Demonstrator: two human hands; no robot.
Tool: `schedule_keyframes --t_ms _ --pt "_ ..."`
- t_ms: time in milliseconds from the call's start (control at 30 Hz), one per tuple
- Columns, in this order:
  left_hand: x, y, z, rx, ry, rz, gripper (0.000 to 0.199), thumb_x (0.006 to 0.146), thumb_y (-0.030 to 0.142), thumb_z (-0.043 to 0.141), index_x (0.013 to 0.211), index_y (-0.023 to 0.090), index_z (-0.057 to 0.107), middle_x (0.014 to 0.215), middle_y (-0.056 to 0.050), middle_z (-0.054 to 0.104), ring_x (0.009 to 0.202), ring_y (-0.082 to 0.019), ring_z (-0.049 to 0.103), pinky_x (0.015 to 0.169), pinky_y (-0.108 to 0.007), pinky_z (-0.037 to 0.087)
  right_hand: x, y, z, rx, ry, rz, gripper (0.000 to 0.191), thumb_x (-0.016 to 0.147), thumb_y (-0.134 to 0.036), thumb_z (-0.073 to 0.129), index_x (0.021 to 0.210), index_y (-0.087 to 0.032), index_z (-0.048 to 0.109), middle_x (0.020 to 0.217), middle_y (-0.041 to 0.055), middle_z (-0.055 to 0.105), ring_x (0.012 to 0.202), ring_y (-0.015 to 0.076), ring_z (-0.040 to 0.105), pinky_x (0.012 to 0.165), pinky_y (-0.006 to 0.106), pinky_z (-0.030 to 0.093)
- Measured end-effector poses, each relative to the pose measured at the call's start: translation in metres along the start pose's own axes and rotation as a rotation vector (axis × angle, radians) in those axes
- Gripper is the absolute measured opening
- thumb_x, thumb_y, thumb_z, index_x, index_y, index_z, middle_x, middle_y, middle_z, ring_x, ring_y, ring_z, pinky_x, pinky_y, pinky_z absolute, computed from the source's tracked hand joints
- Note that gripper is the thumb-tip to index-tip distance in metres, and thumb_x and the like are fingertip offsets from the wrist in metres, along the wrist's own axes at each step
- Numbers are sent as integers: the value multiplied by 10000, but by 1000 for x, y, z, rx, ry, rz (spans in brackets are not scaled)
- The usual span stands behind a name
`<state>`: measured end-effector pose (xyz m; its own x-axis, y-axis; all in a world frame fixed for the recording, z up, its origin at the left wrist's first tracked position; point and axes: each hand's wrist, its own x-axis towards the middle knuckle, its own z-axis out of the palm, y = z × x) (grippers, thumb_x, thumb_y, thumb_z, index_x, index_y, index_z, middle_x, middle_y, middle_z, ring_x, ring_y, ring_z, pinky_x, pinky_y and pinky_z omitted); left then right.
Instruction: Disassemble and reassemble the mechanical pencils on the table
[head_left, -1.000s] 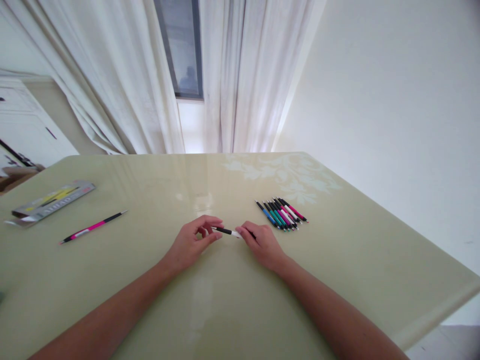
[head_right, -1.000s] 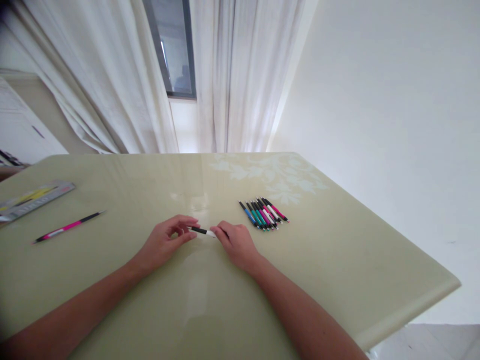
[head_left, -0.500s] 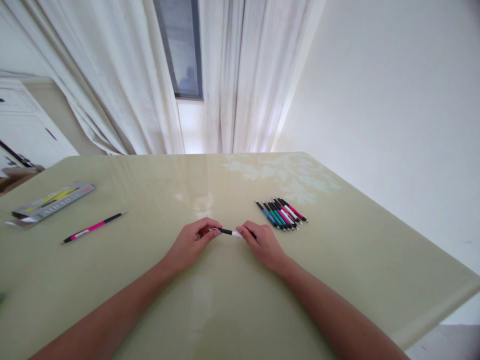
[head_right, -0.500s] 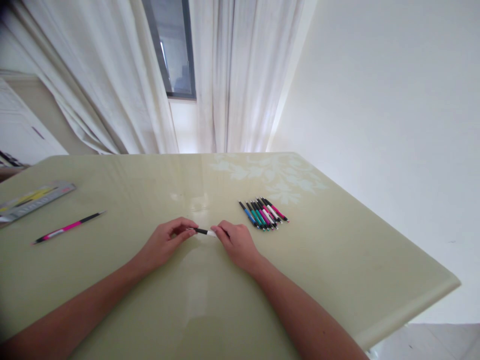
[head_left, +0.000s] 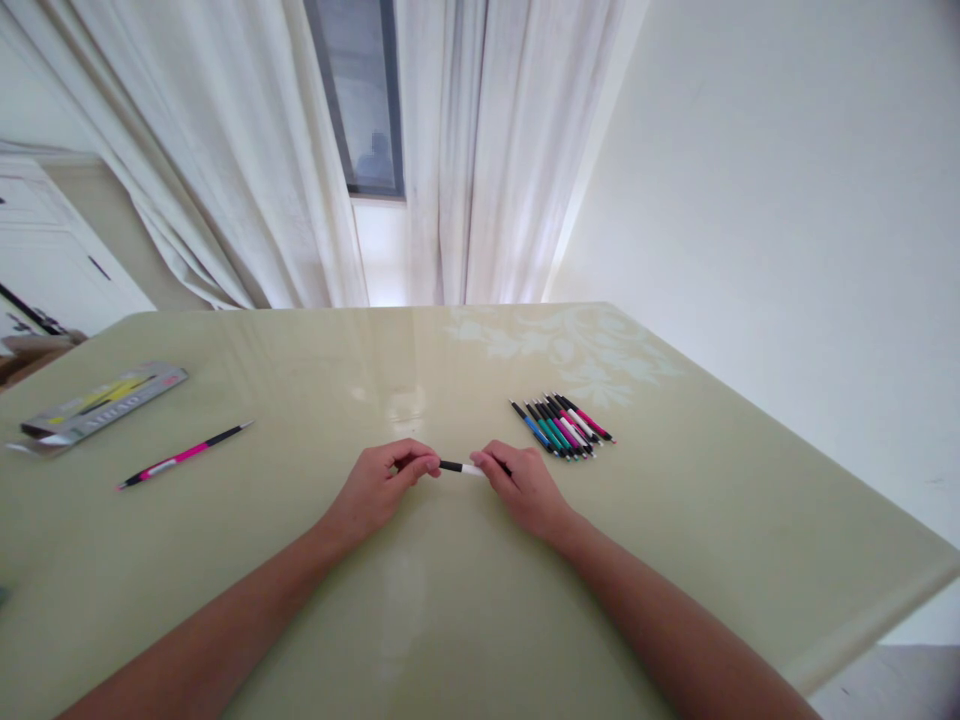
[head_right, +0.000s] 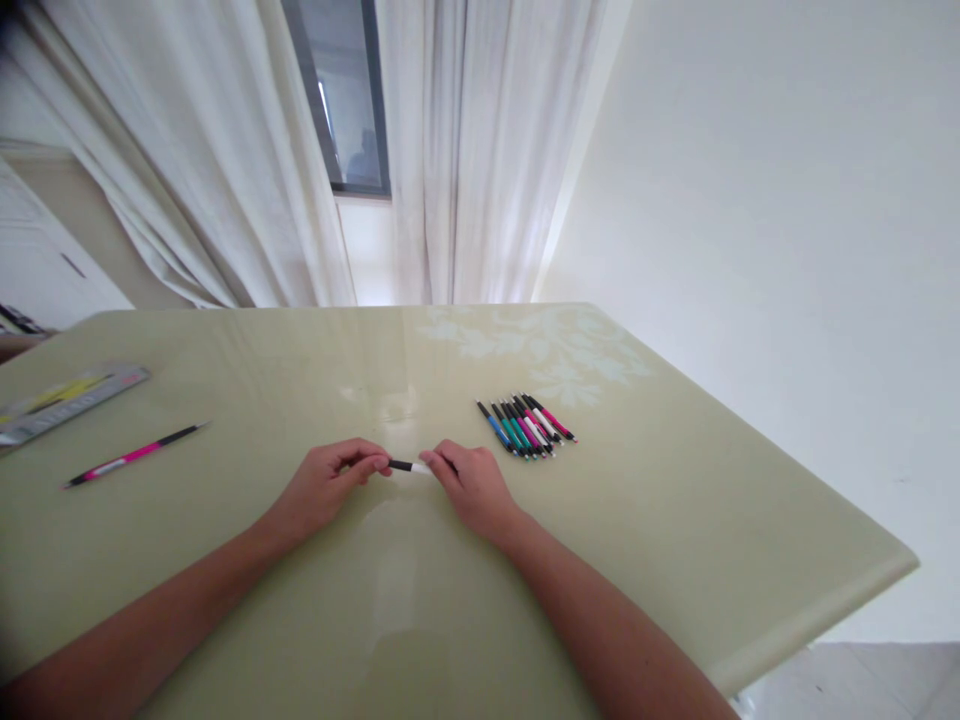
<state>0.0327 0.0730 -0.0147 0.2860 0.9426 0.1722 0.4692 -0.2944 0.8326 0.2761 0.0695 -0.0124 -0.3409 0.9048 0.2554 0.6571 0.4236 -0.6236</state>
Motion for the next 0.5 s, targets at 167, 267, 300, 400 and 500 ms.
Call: schedule_keyframes --t_ms 167,267,300,400,500 --pt "3 12 -1 -73 -1 -21 426 1003 539 499 1199 220 703 975 -53 773 769 -187 665 668 -278 523 2 2 -14 69 122 21 406 1053 -435 463 747 -206 600 605 -25 544 566 131 478 575 262 311" --pt "12 18 -24 60 -16 -17 520 975 554 529 1385 239 579 1226 -99 727 916 -225 711 737 -316 574 6 6 -31 110 287 90 435 1048 -433 461 684 -210 545 552 -29 511 531 131 466 561 270 321" --pt "15 16 -37 159 -38 -10 518 956 576 541 1342 238 614 1242 -107 718 937 -244 713 746 -329 578 8 8 -36 121 328 109 451 1046 -434 466 659 -211 530 542 -28 505 526 131 464 558 271 325" --pt "25 -11 -93 500 18 -3 536 919 662 488 1158 238 712 1251 -112 709 1070 -324 685 892 -428 561 14 15 -52 230 451 183 416 1022 -466 512 707 -203 584 555 -27 534 519 127 456 533 263 337" --pt "26 -63 -155 813 186 -77 627 907 692 403 1075 172 712 1144 -151 719 1143 -404 637 1020 -568 474 19 24 -66 442 617 242 317 927 -504 654 883 -190 664 638 -19 611 537 124 495 509 243 369"
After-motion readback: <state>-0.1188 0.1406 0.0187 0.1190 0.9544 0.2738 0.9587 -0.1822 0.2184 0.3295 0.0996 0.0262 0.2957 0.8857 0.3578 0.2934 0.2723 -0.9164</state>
